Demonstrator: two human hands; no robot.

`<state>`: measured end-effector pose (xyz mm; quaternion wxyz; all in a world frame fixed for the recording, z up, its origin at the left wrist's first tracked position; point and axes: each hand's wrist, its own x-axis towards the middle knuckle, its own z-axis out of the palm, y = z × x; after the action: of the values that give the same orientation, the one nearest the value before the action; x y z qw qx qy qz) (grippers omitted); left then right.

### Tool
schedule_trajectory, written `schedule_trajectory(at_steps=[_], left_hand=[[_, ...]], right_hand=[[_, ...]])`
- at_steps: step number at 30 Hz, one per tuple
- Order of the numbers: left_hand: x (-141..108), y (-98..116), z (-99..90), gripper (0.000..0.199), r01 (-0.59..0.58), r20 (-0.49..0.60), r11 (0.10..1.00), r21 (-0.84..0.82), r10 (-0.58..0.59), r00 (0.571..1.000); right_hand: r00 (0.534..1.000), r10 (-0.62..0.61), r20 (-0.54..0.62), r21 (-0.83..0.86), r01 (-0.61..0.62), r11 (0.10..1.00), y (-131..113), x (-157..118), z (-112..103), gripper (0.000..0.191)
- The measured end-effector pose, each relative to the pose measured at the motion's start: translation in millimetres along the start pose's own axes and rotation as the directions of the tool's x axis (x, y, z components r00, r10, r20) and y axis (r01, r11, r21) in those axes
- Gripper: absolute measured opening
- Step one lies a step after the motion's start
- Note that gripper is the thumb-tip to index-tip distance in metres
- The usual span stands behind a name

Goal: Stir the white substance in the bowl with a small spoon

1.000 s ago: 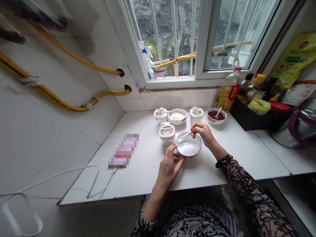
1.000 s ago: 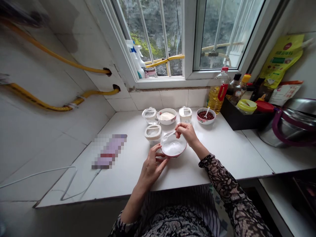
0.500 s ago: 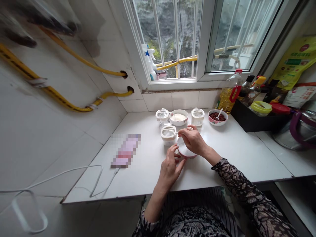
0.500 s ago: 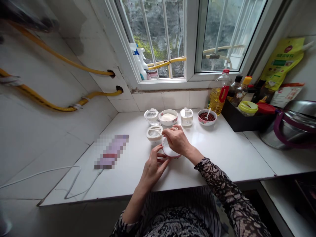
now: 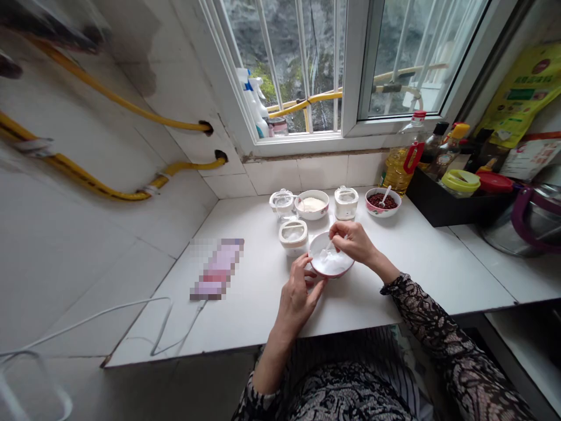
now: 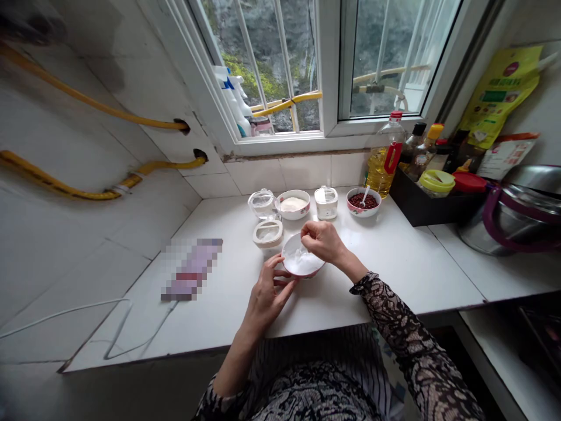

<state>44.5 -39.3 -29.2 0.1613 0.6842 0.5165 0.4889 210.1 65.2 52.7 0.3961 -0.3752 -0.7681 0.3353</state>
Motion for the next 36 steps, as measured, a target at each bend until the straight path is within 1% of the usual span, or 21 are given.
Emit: schedule_trajectory(at_steps=[2,4,6,9,12,17,23,28,30,32,34,36], left_hand=[[0,0,-0.2,0.044,0.003,0.006,1.000,-0.006,-0.003,1.000],[0,0,-0.4,0.043,0.008,0.012,1.000,-0.010,-0.008,1.000],[0,-1,-0.5,0.042,0.014,0.014,1.000,-0.006,-0.013,1.000],[0,-1,-0.6,0.041,0.014,0.018,1.000,-0.002,-0.014,1.000],[0,0,-0.8,0.042,0.007,0.017,1.000,-0.003,-0.007,1.000],[0,1,-1.1,0.043,0.009,0.013,1.000,-0.001,-0.009,1.000],[0,0,-0.7,0.043,-0.001,0.023,1.000,0.007,0.001,1.000],[0,-1,0.1,0.042,-0.007,0.017,1.000,0.011,0.006,1.000],[0,-1,0.3,0.041,-0.009,0.012,1.000,0.011,0.009,1.000],[0,-2,0.6,0.040,-0.012,0.008,1.000,0.013,0.012,1.000],[0,-2,0.9,0.039,-0.018,0.004,1.000,0.017,0.017,1.000],[0,-2,1.1,0.039,-0.027,-0.001,0.999,0.019,0.027,1.000]], right_hand=[[0.999,0.003,0.053,0.004,-0.003,1.000,1,-1,7,0.012],[0.997,0.024,0.074,0.039,-0.027,0.999,2,-1,12,0.012],[0.995,0.069,0.069,0.111,-0.077,0.991,3,-1,13,0.012],[0.988,0.142,0.062,0.254,-0.153,0.955,5,0,11,0.009],[0.981,0.183,0.057,0.339,-0.191,0.921,7,2,8,0.008],[0.976,0.214,0.031,0.409,-0.208,0.889,7,5,5,0.007],[0.964,0.265,0.000,0.433,-0.239,0.869,6,7,0,0.006],[0.953,0.302,-0.028,0.497,-0.249,0.831,8,10,-2,0.007],[0.952,0.303,-0.042,0.526,-0.237,0.817,8,11,-1,0.007],[0.959,0.272,-0.073,0.535,-0.193,0.822,7,11,2,0.009],[0.973,0.200,-0.118,0.504,-0.115,0.856,4,10,8,0.012],[0.983,0.087,-0.161,0.406,-0.014,0.914,1,9,15,0.014]])
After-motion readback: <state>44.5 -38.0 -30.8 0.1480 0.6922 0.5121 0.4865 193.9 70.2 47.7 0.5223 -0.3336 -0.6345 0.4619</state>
